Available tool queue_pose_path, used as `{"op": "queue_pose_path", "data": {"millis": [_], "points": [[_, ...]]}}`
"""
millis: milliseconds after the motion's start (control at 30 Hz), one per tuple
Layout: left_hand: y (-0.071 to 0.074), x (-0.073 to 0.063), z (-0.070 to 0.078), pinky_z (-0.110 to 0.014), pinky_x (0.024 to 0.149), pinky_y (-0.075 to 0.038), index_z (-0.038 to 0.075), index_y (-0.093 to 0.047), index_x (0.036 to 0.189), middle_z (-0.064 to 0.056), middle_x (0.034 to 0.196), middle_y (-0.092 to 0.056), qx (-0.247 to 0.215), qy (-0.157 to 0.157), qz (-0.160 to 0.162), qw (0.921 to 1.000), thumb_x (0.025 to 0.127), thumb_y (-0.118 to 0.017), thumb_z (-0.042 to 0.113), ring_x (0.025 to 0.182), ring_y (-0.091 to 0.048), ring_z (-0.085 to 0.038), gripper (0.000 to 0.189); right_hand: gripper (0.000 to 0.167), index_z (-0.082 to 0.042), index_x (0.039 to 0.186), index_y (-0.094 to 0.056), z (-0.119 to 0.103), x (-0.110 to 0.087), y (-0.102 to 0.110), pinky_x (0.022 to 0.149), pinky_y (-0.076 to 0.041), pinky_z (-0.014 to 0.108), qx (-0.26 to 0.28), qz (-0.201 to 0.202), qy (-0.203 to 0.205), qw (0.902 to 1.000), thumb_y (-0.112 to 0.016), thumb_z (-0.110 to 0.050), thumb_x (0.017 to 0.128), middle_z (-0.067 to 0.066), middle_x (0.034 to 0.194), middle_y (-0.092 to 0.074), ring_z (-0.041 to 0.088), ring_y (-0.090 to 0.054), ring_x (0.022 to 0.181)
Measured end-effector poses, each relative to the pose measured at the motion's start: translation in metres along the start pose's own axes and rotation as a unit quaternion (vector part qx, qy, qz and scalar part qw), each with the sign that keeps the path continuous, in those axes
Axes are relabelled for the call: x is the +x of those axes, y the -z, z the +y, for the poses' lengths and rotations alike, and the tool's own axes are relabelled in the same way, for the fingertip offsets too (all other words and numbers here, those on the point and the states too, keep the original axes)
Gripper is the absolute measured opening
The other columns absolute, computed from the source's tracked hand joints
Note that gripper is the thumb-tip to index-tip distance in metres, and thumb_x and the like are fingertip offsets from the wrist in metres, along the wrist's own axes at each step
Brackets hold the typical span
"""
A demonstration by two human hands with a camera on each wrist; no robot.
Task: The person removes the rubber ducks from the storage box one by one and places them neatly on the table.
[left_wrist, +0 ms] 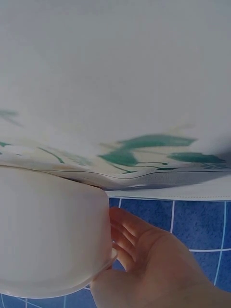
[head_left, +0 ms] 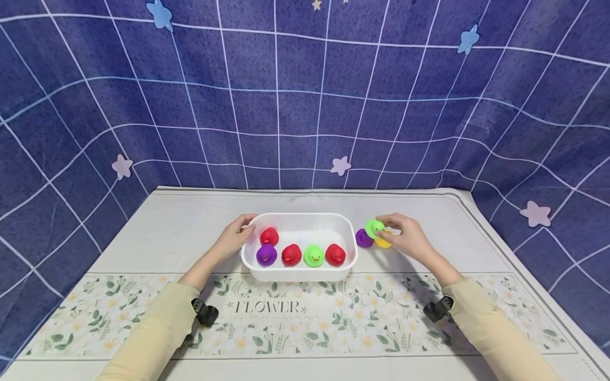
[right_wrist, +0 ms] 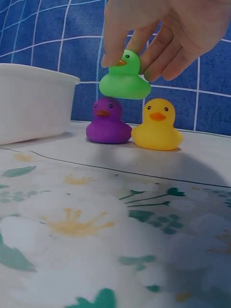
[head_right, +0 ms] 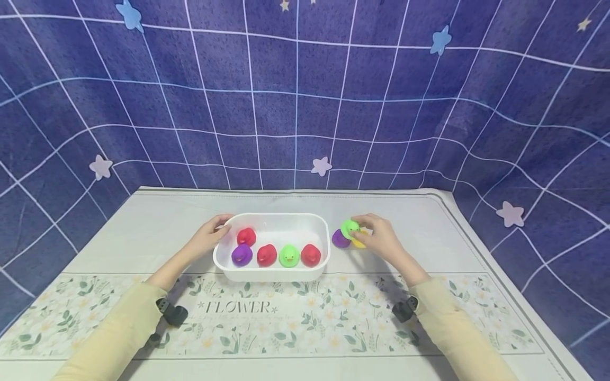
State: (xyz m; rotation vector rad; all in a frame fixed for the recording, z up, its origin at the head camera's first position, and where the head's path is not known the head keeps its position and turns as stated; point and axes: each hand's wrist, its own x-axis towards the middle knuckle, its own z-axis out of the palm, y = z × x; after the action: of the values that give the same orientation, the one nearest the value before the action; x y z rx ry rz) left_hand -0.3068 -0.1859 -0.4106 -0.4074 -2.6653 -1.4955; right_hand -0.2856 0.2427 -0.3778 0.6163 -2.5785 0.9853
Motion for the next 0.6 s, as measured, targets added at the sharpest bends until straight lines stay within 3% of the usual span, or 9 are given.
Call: {"op": "queue_pose_path", "data": {"millis": [600], "points": [[-0.001,-0.001,0.001,-0.047,0.096,-0.049,-0.004,-0.044,0.133,-0.028,0.129,-0.051,-0.002,-0.001,0.003,1.0000,0.098,-0.046,0.013,0.113,-0.056,-0.043,0.039,0.036,0.006,0.113,-0.063,0.013,-0.008,0.019,0.089,-0.052,0.047,-0.031,0.022,-0.003,0.9993,-0.071,-0.004,0.080,0.022,0.105,-0.066,0.038,-0.063,0.096]]}}
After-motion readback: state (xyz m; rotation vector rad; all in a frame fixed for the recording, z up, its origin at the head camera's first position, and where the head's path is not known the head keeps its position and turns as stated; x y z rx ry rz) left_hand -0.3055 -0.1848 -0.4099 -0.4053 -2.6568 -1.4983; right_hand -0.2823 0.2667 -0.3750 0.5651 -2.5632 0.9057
